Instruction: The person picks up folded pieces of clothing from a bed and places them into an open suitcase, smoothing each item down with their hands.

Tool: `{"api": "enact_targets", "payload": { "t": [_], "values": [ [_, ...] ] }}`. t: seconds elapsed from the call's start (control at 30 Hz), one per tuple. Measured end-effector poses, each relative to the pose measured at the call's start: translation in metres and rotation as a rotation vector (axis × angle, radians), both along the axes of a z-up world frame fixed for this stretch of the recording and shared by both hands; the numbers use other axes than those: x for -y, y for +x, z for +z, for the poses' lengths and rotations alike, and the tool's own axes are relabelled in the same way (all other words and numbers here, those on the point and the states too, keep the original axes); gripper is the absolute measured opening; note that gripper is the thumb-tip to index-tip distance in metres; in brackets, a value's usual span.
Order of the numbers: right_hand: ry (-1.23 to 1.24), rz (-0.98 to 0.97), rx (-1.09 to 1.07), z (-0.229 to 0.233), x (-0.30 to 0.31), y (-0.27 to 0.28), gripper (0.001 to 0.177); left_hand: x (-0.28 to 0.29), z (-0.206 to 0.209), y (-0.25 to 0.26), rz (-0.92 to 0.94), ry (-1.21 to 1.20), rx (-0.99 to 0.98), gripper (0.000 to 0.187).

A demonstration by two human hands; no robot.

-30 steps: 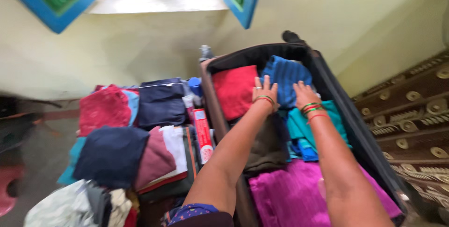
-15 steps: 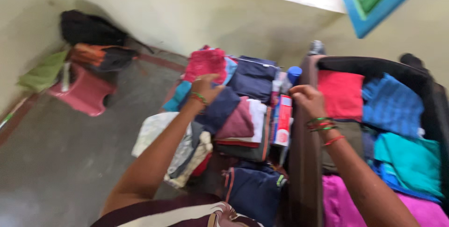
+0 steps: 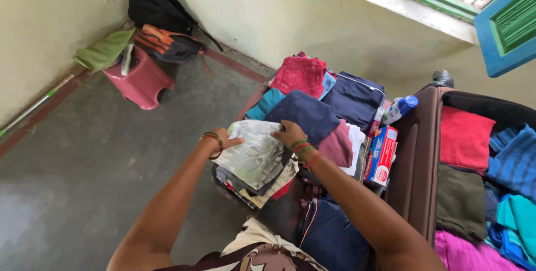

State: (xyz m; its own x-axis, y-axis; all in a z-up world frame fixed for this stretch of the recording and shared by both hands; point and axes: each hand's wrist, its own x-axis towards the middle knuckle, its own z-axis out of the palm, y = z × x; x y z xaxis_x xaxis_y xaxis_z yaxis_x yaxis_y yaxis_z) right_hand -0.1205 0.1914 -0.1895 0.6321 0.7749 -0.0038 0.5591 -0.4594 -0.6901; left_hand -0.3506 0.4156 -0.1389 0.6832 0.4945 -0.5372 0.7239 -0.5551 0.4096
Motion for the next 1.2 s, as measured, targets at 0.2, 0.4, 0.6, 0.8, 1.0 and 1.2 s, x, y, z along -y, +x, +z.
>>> {"api": "enact_targets", "payload": {
  "t": [0.2,0.4,0.6,0.8,1.0,1.2],
  "values": [
    [0.032,0.054,-0.293,0.014,-0.021,-0.005,0.04,0.013,-0.026,0.008,-0.052,0.076,0.185,0.083],
    [0.203,0.022,-0.367,0.02,-0.014,-0.037,0.032,0.003,-0.022,0.005,0.085,-0.121,0.449,0.126],
    [0.017,-0.137,-0.26,0.023,-0.007,-0.025,0.043,0.005,-0.007,-0.027,0.247,-0.62,0.493,0.072],
    [-0.255,-0.144,-0.152,0.104,0.028,-0.084,0.068,0.012,0.01,-0.027,0.149,-0.357,0.261,0.054],
    [-0.053,-0.291,-0.606,0.076,0.024,-0.097,0.044,0.003,-0.013,-0.021,0.348,-0.32,0.175,0.061],
    [0.185,-0.348,-0.769,0.018,0.019,-0.07,0.025,-0.009,0.021,-0.008,0.48,-0.826,0.292,0.02]
  ]
}}
